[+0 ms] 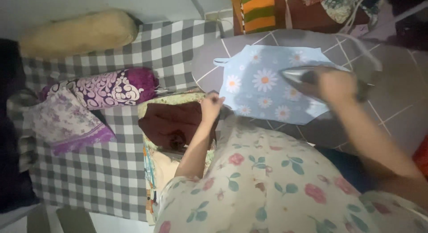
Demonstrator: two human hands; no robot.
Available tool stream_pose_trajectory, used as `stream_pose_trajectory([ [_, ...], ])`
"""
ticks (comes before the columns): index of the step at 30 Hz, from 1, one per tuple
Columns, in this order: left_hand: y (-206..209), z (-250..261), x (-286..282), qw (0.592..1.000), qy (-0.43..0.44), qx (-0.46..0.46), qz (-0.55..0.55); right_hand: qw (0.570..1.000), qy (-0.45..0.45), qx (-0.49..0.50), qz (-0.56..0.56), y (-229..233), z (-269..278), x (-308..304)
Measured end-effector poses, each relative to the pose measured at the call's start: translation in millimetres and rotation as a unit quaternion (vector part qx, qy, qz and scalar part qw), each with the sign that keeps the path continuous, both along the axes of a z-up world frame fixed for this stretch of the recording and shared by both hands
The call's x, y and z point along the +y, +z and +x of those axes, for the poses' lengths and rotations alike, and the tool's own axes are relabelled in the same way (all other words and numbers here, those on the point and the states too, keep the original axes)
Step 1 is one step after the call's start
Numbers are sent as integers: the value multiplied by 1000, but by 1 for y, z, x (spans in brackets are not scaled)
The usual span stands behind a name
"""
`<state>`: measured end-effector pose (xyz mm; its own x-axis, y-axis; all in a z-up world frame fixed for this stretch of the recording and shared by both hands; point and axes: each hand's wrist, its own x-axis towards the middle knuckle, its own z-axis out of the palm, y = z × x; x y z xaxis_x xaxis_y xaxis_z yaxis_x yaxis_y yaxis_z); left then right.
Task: Ironing and folding several small pieces of clothing on an ironing board.
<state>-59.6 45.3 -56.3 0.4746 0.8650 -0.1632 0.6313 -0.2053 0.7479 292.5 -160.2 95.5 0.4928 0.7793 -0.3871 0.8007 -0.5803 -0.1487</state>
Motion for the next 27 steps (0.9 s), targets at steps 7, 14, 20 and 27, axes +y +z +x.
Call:
stream_pose_trajectory([
  [7,-5,-16,-10,975,55,-152,-151,992,78,-54,-80,-43,-8,-32],
  [14,-16,-40,-4,948,88,-198,-233,986,101,85,102,-9,-119,88],
  [20,-31,-49,9,934,137,-272,-186,975,153,64,150,-16,-137,99],
  [27,-16,-47,17,971,90,-219,-20,994,98,38,19,17,-91,4],
])
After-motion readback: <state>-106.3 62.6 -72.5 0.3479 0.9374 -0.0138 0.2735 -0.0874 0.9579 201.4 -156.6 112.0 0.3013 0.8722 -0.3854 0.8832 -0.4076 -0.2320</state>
